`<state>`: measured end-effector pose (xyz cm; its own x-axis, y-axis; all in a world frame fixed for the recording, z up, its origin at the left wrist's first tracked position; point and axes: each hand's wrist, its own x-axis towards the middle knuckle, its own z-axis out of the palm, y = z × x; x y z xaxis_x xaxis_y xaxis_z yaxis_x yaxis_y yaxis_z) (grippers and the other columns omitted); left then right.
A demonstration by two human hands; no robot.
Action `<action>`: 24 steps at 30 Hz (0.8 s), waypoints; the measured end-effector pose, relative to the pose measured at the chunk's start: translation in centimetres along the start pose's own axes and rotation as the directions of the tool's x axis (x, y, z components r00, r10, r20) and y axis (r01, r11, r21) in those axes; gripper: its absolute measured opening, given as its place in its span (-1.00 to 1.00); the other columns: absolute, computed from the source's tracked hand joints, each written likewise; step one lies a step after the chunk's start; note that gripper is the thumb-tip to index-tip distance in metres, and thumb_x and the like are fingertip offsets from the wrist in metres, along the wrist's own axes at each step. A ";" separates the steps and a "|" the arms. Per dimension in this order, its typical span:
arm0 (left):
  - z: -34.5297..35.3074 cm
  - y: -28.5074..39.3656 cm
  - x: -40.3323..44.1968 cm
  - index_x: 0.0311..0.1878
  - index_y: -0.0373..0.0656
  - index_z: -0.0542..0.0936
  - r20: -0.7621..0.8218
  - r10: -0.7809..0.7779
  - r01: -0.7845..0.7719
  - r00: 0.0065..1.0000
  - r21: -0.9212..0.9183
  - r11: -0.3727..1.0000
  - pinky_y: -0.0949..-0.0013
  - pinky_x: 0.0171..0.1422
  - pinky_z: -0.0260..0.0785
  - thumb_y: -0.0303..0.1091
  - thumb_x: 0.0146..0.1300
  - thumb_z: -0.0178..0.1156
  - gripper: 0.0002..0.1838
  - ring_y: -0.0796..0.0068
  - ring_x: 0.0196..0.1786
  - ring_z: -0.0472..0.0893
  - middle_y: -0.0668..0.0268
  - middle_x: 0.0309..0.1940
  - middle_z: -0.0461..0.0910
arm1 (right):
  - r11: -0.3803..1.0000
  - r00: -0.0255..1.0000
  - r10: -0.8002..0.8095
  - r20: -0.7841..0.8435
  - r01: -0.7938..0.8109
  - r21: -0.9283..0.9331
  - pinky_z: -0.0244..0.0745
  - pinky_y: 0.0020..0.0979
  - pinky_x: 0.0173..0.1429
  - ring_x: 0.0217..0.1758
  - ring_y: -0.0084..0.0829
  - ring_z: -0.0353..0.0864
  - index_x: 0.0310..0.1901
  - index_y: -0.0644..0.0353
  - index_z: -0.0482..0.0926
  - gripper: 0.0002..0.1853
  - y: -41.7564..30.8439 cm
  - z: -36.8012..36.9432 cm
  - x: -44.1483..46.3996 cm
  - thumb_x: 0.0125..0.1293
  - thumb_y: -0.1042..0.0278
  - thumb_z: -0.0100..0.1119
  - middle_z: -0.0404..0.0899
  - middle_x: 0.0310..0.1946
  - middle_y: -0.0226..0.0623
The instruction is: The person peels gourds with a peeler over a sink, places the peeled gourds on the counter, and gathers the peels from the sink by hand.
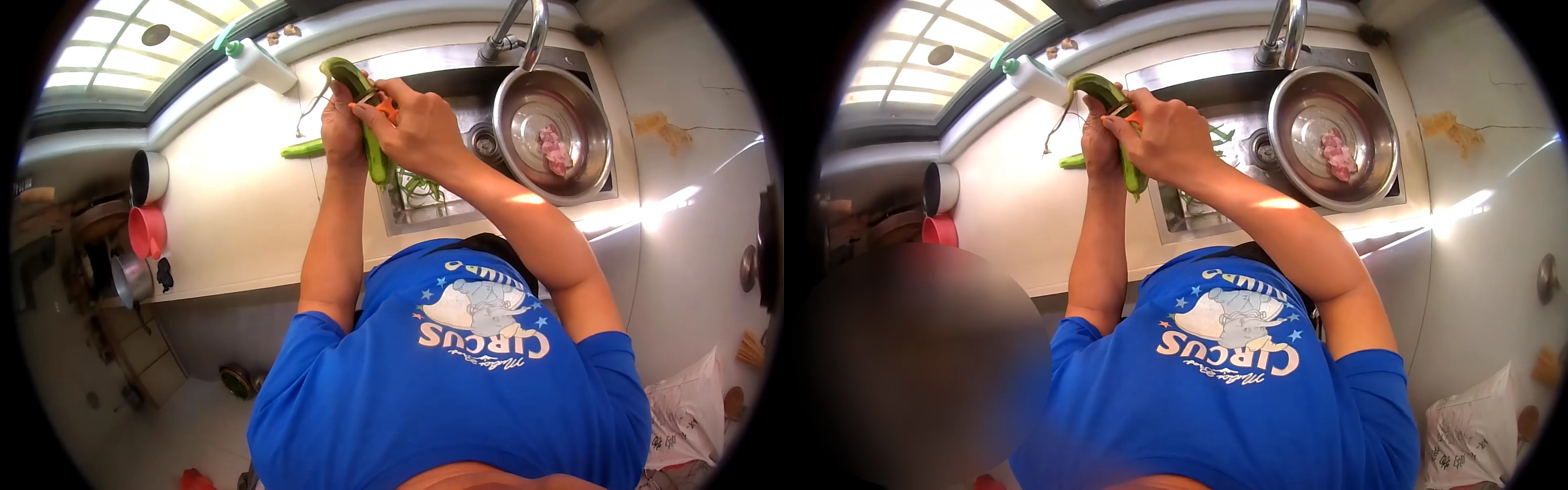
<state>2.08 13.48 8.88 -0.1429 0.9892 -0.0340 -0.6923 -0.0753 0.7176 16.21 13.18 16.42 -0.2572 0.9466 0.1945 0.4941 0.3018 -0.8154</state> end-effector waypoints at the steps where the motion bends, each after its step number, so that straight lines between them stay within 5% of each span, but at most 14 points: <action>1: -0.1 0.0 0.1 0.11 -0.28 0.61 -0.024 0.021 -0.021 0.999 0.010 1.000 0.32 -0.02 0.61 0.07 0.56 0.14 -0.49 0.40 -0.15 0.68 0.23 -0.18 0.69 | 0.998 0.997 0.062 0.037 -0.062 0.005 0.63 -0.12 -0.23 -0.35 0.04 0.78 0.02 0.36 0.68 -0.47 -0.5 -0.1 0.0 0.39 -0.06 0.36 0.74 -0.45 -0.01; 8: -1.3 1.5 2.7 0.06 -0.38 0.57 -0.093 0.216 -0.220 0.972 -0.026 0.975 0.26 -0.10 0.53 0.07 0.58 0.12 -0.45 0.32 -0.23 0.64 0.17 -0.28 0.64 | 0.980 0.974 0.090 0.207 -0.124 0.157 0.62 -0.03 -0.30 -0.39 0.12 0.76 -0.07 0.37 0.67 -0.47 -0.4 0.2 -4.1 0.38 -0.08 0.34 0.68 -0.53 0.10; 12: -1.7 2.1 3.5 0.07 -0.33 0.54 -0.135 0.287 -0.286 0.948 0.032 0.958 0.25 -0.08 0.50 0.10 0.59 0.08 -0.45 0.33 -0.23 0.60 0.19 -0.27 0.60 | 0.975 0.962 0.133 0.239 -0.170 0.141 0.58 -0.19 -0.29 -0.40 -0.03 0.77 0.04 0.44 0.66 -0.48 -1.2 0.3 -7.0 0.39 0.02 0.38 0.68 -0.49 0.07; 15: -2.2 2.6 4.3 0.12 -0.30 0.50 -0.187 0.315 -0.312 0.931 0.047 0.949 0.23 0.01 0.50 0.18 0.59 0.02 -0.41 0.33 -0.16 0.57 0.21 -0.22 0.55 | 0.992 0.973 0.088 0.215 -0.104 0.065 0.61 -0.11 -0.31 -0.42 0.06 0.75 0.04 0.37 0.66 -0.49 0.2 1.7 -9.7 0.40 -0.01 0.35 0.70 -0.50 0.05; 20: -4.3 2.0 4.4 0.14 -0.32 0.48 -0.192 0.066 -0.114 0.979 -0.251 0.961 0.22 0.11 0.51 0.17 0.63 -0.03 -0.40 0.29 -0.07 0.58 0.14 -0.08 0.55 | 0.975 0.968 0.134 0.213 -0.167 0.144 0.62 -0.15 -0.30 -0.42 0.04 0.76 0.10 0.34 0.64 -0.49 0.9 0.5 -9.4 0.40 0.01 0.36 0.72 -0.46 0.00; 24: -3.5 1.4 2.6 0.14 -0.46 0.46 0.003 -0.107 0.092 0.994 -0.540 0.837 0.20 0.17 0.48 -0.16 0.65 -0.06 -0.56 0.23 0.00 0.56 0.05 0.01 0.52 | 0.956 0.970 0.135 0.200 -0.181 0.230 0.59 -0.26 -0.32 -0.45 -0.15 0.76 0.16 0.34 0.62 -0.48 1.7 -0.8 -8.4 0.40 0.06 0.41 0.73 -0.42 -0.02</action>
<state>-1.75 15.49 7.35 -0.0659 0.9919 -0.1084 -0.9743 -0.0405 0.2215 19.90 5.81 13.87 -0.3486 0.9368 -0.0307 0.3283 0.0914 -0.9401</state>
